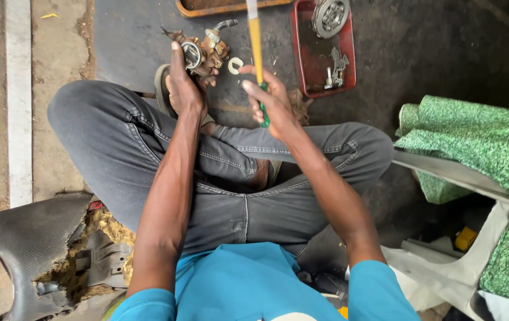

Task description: The person is repairing a carburetor of a motorcycle.

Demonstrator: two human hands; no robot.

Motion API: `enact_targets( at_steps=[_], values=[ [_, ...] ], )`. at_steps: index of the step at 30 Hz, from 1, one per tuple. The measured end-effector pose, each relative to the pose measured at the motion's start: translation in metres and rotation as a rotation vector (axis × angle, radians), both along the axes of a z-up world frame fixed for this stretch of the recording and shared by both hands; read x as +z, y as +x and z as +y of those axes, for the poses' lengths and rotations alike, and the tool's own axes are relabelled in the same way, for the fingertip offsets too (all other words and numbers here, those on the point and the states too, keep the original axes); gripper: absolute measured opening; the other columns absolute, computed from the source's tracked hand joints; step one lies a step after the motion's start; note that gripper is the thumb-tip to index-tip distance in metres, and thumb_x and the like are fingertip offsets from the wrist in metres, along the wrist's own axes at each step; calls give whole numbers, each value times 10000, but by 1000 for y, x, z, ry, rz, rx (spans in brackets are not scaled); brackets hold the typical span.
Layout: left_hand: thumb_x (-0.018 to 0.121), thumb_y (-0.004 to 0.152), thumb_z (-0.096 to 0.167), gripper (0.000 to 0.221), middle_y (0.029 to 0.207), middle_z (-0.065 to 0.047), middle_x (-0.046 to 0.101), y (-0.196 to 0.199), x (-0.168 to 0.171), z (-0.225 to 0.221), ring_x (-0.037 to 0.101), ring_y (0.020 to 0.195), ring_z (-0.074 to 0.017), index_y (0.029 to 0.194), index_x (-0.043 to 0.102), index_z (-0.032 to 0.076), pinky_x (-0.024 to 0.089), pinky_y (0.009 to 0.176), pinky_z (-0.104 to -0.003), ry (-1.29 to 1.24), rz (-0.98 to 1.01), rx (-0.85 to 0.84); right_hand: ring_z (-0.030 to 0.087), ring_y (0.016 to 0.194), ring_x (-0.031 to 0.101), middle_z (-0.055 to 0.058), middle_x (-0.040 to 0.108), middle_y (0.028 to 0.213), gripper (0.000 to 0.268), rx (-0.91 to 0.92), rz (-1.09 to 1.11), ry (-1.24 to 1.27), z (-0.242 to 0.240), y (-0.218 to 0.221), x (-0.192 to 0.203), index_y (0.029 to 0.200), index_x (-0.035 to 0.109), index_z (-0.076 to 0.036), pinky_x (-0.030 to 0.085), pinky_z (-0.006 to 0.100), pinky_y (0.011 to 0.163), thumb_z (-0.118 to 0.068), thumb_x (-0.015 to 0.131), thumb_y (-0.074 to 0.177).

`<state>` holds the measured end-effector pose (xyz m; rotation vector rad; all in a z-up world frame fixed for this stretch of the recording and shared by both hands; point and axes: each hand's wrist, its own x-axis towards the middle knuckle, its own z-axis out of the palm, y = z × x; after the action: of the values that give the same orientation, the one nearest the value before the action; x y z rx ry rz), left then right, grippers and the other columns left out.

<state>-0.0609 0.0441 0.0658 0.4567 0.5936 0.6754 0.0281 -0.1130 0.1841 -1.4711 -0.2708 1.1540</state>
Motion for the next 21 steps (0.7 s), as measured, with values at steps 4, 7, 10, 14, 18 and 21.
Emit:
enact_targets(
  at_steps=[4, 7, 10, 14, 18, 21],
  values=[
    [445, 1021, 626, 668, 926, -132, 728, -2, 2, -3, 699, 703, -231, 1278, 597, 28, 486, 488, -319, 60, -23, -88, 87, 567, 496, 21, 554, 725, 361, -257, -56, 133, 12, 12, -36, 1322, 626, -6, 412, 258, 473, -199, 706, 1029],
    [413, 1008, 659, 712, 929, -146, 746, 0, 9, -3, 699, 667, -225, 1255, 601, 18, 440, 424, -289, 94, -34, -148, 67, 605, 512, 61, 670, 940, 394, -368, 14, 219, 24, 22, -46, 1338, 618, -10, 466, 254, 542, -184, 704, 994],
    [387, 1004, 671, 765, 935, -159, 766, -1, 7, -2, 696, 640, -215, 1245, 634, -12, 423, 404, -264, 51, -35, -208, 39, 567, 471, 77, 706, 1221, 451, -338, 58, 243, 30, 22, -47, 1362, 601, -12, 481, 244, 560, -164, 721, 954],
    [374, 1019, 673, 788, 911, -138, 750, -2, 4, -5, 684, 652, -192, 1261, 657, -21, 434, 428, -259, -8, -84, -336, 32, 539, 437, 103, 661, 1380, 555, -158, 87, 281, 30, 25, -54, 1464, 550, 4, 500, 253, 587, -114, 750, 961],
    [392, 1011, 682, 756, 897, -120, 743, 0, 21, -6, 679, 640, -184, 1277, 625, 14, 412, 405, -248, 77, -69, -350, 29, 539, 449, 95, 682, 1362, 550, -114, 94, 311, 28, 34, -64, 1455, 540, 18, 463, 231, 528, -113, 750, 964],
    [438, 995, 634, 669, 1041, -75, 739, 0, 27, -2, 686, 683, -198, 1358, 567, 88, 431, 448, -282, 67, -132, -357, 30, 575, 450, 68, 699, 1221, 537, -5, -55, 320, 22, 42, -72, 1512, 563, 7, 461, 228, 562, -159, 750, 1036]
  ],
)
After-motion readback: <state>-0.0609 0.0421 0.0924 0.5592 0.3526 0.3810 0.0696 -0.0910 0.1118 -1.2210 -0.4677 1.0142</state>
